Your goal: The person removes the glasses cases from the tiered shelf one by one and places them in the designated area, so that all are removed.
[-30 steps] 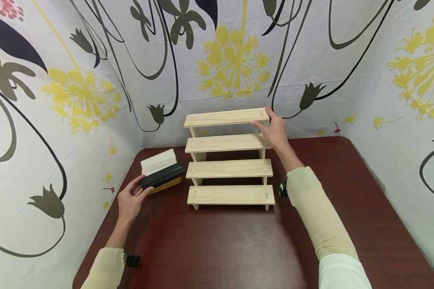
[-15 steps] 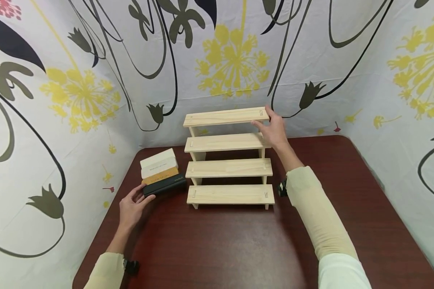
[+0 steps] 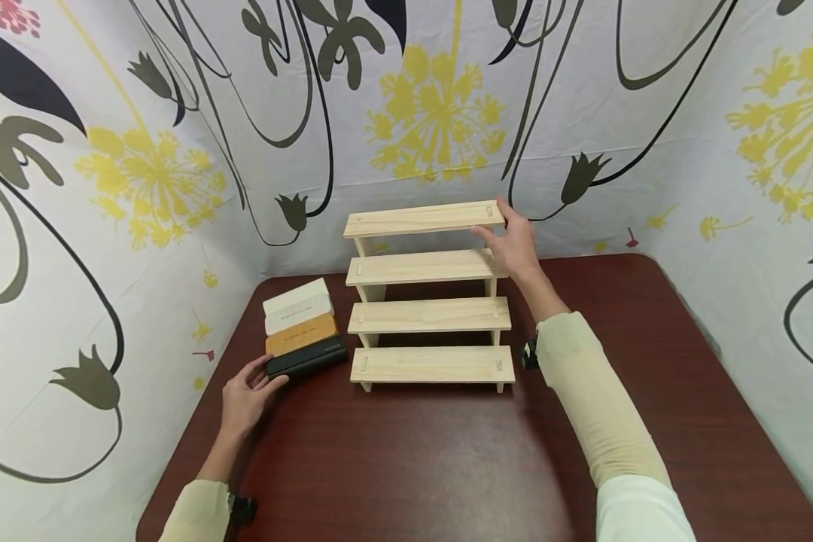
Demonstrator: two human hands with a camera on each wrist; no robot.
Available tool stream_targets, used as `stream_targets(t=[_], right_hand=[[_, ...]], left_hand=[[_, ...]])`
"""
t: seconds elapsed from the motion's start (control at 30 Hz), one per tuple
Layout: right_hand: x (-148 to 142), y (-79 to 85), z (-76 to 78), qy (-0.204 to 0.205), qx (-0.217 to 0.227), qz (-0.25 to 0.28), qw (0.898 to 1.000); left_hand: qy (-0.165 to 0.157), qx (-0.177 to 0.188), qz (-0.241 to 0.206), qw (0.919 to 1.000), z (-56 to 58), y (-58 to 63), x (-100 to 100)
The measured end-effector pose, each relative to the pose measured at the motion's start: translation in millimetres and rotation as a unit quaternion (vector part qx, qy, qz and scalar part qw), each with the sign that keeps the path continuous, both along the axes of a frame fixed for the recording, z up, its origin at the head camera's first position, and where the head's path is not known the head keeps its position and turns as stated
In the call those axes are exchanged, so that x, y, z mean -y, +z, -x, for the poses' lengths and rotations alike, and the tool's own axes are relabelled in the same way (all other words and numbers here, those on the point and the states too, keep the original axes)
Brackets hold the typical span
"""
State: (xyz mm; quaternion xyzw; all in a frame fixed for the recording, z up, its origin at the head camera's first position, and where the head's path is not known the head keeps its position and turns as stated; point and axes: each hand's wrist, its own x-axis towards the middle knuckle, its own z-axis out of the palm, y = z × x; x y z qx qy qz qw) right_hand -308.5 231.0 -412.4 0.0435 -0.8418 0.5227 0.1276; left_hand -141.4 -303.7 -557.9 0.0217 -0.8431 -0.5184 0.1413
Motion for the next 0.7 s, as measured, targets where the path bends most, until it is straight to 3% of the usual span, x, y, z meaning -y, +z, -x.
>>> stream_targets(t=[0.4,0.7], right_hand=[[-0.6,-0.4,0.4,0.000,-0.001,0.002,1.000],[0.0,-1.8,0.6,0.004,-0.004,0.007,1.000]], left_hand=[[-0.027,0.015,0.011,0.9995,1.1,-2.2,8.2],[-0.019,0.015,0.063,0.9977,-0.5,-2.2,7.9]])
